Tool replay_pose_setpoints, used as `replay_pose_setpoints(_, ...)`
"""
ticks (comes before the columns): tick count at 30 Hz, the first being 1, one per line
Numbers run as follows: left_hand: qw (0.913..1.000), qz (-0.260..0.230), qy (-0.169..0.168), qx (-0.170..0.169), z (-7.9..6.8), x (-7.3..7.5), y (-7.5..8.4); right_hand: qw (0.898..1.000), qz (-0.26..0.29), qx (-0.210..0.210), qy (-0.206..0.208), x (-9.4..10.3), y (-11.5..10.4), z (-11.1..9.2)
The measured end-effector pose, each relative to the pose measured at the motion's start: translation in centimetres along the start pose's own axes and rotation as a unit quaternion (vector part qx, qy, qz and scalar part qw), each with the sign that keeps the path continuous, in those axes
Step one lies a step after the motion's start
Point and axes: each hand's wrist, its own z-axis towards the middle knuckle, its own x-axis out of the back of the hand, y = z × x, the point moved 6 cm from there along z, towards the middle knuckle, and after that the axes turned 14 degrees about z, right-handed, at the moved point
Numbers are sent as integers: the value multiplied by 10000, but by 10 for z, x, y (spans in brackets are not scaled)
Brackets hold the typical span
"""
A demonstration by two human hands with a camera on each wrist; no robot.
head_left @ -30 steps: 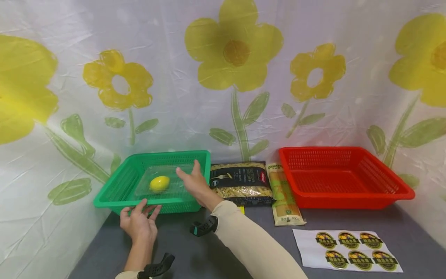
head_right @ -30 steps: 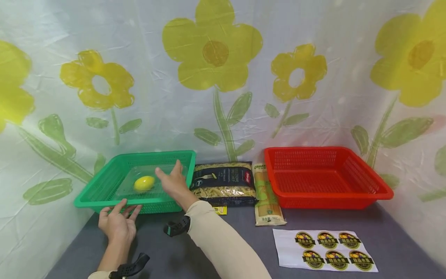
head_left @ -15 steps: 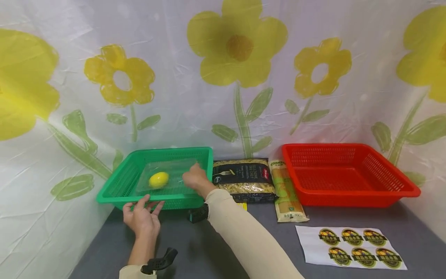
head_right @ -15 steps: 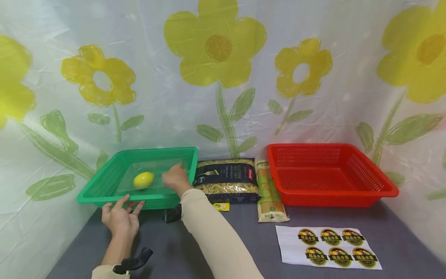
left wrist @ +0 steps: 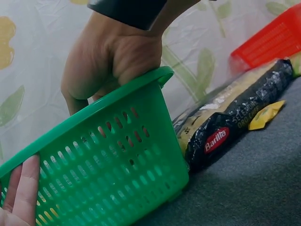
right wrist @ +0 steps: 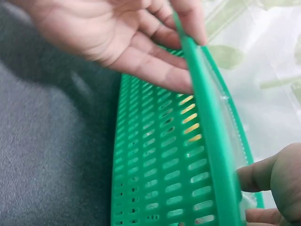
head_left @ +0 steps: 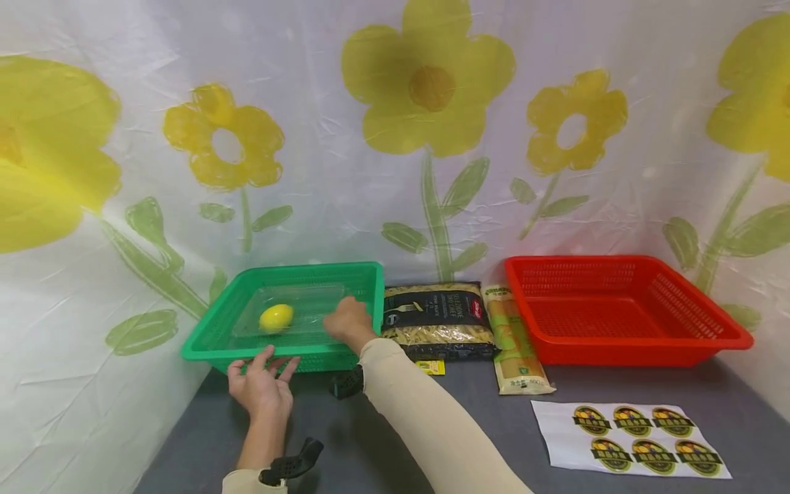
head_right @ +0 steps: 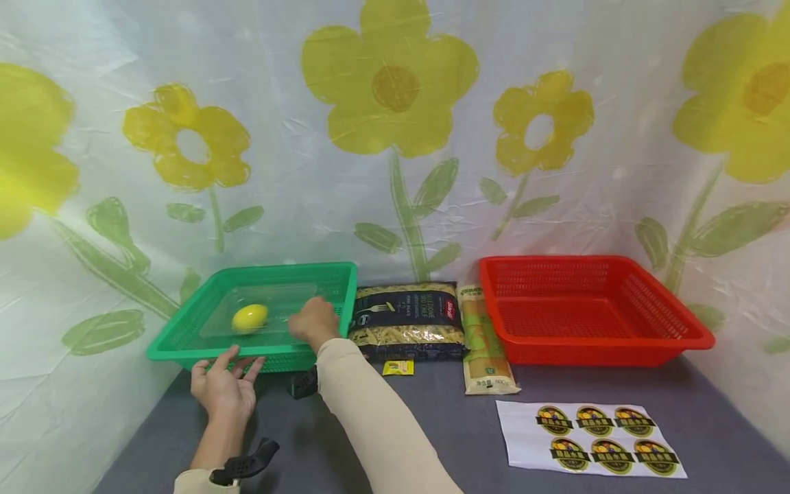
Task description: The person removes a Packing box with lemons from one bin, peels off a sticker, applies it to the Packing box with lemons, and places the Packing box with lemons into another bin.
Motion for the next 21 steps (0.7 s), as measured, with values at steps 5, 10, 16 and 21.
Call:
replay_pose_setpoints(5, 10000, -47, -36, 15, -1, -1, -1, 9965, 819, -150, -6, 3, 4, 2)
replay_pose_setpoints(10, 10000, 26, -31, 29, -3, -1, -1, 9853, 1692, -189, -144, 6, 5, -2)
replay_pose_setpoints(16, 10000, -10, -2, 85, -4, 1, 0, 9649, 2615, -78, -230, 11, 4, -10)
replay_pose_setpoints(21, 9997, -89, -114, 173, -6, -2, 1, 9599, 2801, 101, -81, 18, 2, -15)
